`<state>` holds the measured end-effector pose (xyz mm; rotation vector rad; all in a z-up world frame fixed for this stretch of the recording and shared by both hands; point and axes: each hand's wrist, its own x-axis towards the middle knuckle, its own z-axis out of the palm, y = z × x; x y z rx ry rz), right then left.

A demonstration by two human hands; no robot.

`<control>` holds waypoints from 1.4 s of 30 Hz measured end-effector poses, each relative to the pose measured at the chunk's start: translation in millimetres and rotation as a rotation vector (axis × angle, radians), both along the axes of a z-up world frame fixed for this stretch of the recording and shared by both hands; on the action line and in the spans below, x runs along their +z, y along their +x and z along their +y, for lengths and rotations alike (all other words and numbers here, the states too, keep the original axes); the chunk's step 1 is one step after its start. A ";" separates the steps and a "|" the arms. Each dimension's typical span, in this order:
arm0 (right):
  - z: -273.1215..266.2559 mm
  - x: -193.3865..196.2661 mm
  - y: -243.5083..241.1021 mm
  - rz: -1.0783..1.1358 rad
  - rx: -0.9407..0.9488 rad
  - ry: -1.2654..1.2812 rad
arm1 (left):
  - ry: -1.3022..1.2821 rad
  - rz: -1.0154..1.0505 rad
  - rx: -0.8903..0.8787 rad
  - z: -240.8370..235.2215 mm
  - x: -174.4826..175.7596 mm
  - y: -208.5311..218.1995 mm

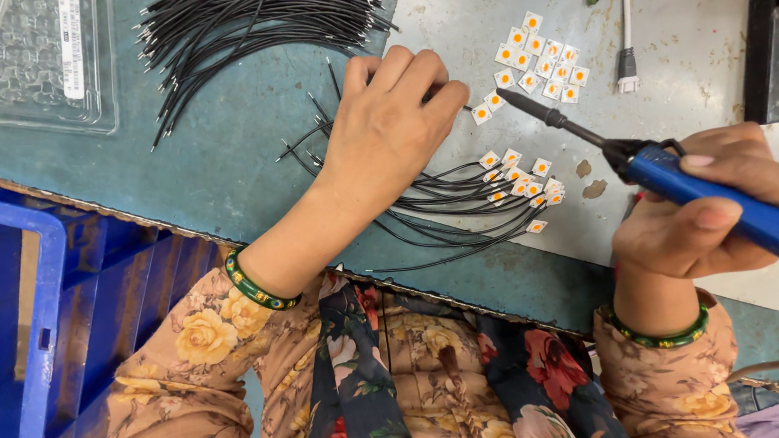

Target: The person uses a soldering iron to attach small square LED modules to the ends of black wires. They repeatedly pick up a wire, position an LED, and apply solder to join them, then place the completed unit on the work surface.

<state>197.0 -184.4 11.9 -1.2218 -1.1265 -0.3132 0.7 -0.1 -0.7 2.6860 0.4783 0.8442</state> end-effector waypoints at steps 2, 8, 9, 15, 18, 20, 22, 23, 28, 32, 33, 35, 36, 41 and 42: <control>-0.9 -0.5 3.6 0.003 -0.022 0.002 | 0.004 0.000 0.000 0.0 0.1 -0.1; -0.8 -7.1 17.0 -0.046 -0.032 0.071 | -0.002 0.001 -0.008 0.1 0.1 -0.6; -1.2 -7.8 17.8 -0.043 -0.028 0.072 | 0.000 0.003 -0.008 0.1 0.4 -0.7; -1.1 -7.4 18.1 0.020 -0.038 0.076 | 0.005 0.041 -0.017 1.6 4.5 -4.0; 0.6 -2.0 19.1 0.080 -0.039 0.072 | 0.006 0.069 -0.004 1.0 10.7 -4.2; 0.0 3.3 16.7 0.123 -0.019 0.043 | -0.023 0.050 0.000 0.1 17.3 -4.6; 0.4 9.0 15.7 0.145 -0.023 0.045 | -0.048 0.051 -0.003 -2.7 24.7 -6.1; 2.8 10.3 15.9 0.148 -0.041 0.067 | -0.059 0.064 -0.005 -5.4 28.7 -9.1; -0.5 14.2 6.9 0.214 -0.077 0.024 | -0.125 0.120 0.017 -28.6 36.8 -12.6; -5.0 8.7 6.7 0.305 -0.040 0.039 | -0.179 0.132 0.034 -46.2 31.9 -10.5; -5.7 8.0 7.2 0.312 -0.025 0.034 | -0.198 0.127 0.038 -49.7 30.3 -9.1; -5.7 7.3 7.7 0.322 -0.002 0.035 | -0.240 0.111 0.030 -56.4 28.2 -7.2; -5.9 7.7 7.7 0.324 0.003 0.035 | -0.261 0.102 0.027 -59.1 27.5 -6.1; -4.8 12.6 6.1 0.328 0.028 0.017 | -0.310 0.120 0.006 -64.1 29.4 -4.0; -4.1 13.2 5.6 0.330 0.026 0.016 | -0.317 0.128 0.004 -62.6 30.6 -4.9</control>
